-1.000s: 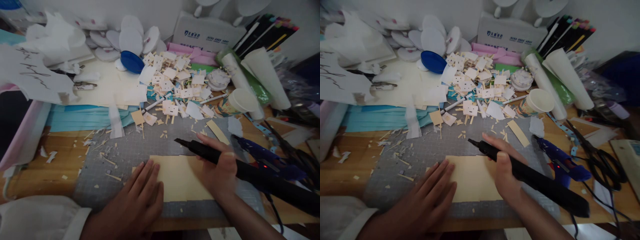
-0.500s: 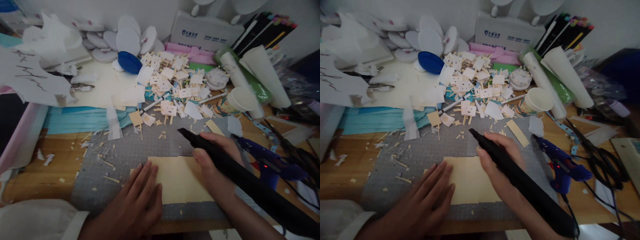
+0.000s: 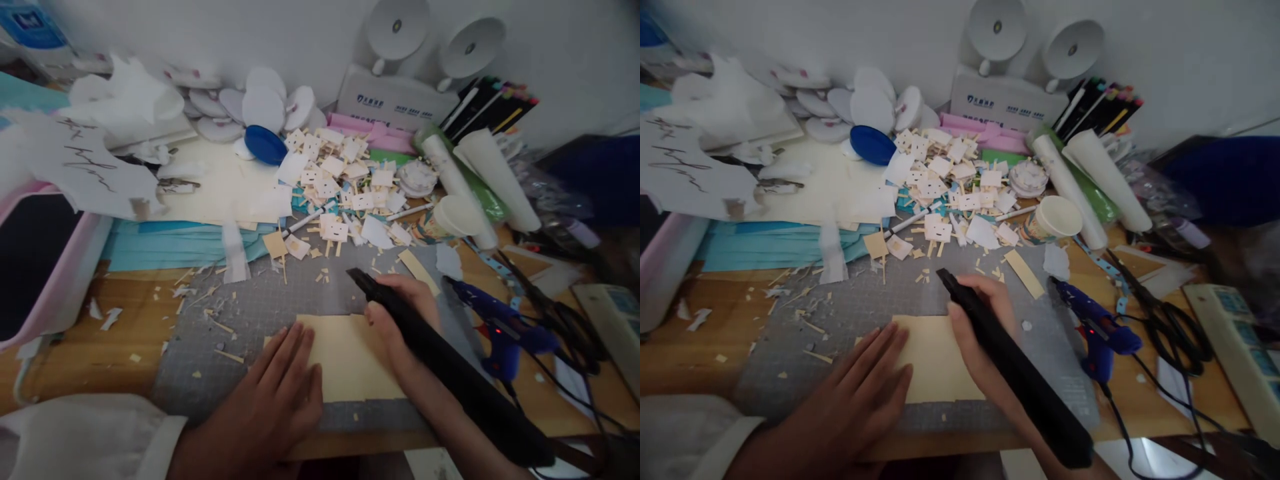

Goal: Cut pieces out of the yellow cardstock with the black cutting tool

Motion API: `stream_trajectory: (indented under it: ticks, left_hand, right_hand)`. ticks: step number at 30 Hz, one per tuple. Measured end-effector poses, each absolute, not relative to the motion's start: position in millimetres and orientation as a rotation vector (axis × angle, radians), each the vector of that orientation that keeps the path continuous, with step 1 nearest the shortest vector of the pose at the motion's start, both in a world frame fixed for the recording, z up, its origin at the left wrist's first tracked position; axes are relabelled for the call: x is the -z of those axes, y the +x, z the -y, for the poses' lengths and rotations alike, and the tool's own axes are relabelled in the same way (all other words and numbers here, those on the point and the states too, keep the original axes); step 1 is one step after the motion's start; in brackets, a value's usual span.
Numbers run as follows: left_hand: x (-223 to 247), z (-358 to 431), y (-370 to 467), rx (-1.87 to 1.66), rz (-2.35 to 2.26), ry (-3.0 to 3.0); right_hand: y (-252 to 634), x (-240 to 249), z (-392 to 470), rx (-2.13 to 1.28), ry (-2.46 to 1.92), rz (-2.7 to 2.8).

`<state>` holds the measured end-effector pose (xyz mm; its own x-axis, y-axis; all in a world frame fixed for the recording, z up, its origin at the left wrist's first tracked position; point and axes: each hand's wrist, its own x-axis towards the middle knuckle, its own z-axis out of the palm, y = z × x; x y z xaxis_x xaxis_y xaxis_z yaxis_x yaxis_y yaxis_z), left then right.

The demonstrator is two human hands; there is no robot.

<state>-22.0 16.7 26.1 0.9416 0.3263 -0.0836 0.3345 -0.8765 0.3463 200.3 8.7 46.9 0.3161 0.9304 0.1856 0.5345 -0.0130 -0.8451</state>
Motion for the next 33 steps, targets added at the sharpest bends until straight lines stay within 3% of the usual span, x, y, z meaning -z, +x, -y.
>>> stream_trajectory:
  ticks: [11,33]
  left_hand:
    - [-16,-14,-25,-0.065,-0.468,2.7]
    - [-15,-12,-26,-0.125,-0.467,2.733]
  right_hand:
    - [165,-24,18,-0.722,-1.684,1.22]
    - [160,-10,23,-0.452,-1.81,1.453]
